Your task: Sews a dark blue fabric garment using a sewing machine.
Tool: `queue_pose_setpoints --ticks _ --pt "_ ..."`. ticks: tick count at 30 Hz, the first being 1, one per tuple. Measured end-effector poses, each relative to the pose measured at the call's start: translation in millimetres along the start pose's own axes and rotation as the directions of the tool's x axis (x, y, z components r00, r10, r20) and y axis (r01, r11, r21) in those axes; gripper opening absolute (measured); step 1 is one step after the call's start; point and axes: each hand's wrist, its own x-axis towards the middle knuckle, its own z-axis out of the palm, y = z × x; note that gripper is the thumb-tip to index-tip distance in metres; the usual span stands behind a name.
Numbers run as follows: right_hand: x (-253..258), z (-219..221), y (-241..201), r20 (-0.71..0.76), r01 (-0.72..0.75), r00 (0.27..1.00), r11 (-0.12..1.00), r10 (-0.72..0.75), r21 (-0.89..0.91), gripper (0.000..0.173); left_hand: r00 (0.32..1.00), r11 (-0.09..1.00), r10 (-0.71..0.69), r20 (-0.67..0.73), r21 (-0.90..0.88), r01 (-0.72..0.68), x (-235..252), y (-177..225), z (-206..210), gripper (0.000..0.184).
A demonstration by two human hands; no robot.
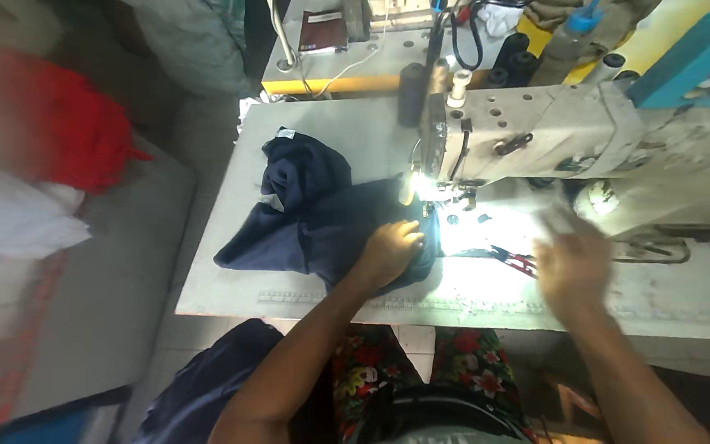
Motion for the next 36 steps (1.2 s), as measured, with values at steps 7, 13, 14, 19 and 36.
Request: queue_pose_setpoints --ticks 7,13,14,19,36 --pt "35 76 -52 0.113 0.481 0.84 0.825 -0.53 0.296 0.012 0.96 0.93 0.089 0.265 0.323 -0.175 -30 -3 -60 0.052" --pt "24 77 -36 0.089 0.443 0.85 0.796 -0.519 0.413 0.015 0.953 0.978 0.17 0.252 0.075 -0.194 -24 17 -97 0.023" --pt "21 79 -36 0.08 0.438 0.853 0.791 -0.515 0.427 0.018 0.95 0.983 0.174 0.259 0.014 -0.184 -22 27 -103 0.022" --pt "26 70 -47 0.036 0.43 0.857 0.751 -0.514 0.501 0.016 0.901 0.926 0.288 0.323 -0.335 -0.176 -14 82 -93 0.021" --pt "-32 77 -50 -0.003 0.343 0.929 0.855 -0.371 0.39 0.024 0.995 0.986 -0.093 0.031 0.143 0.087 -19 13 -14 0.031"
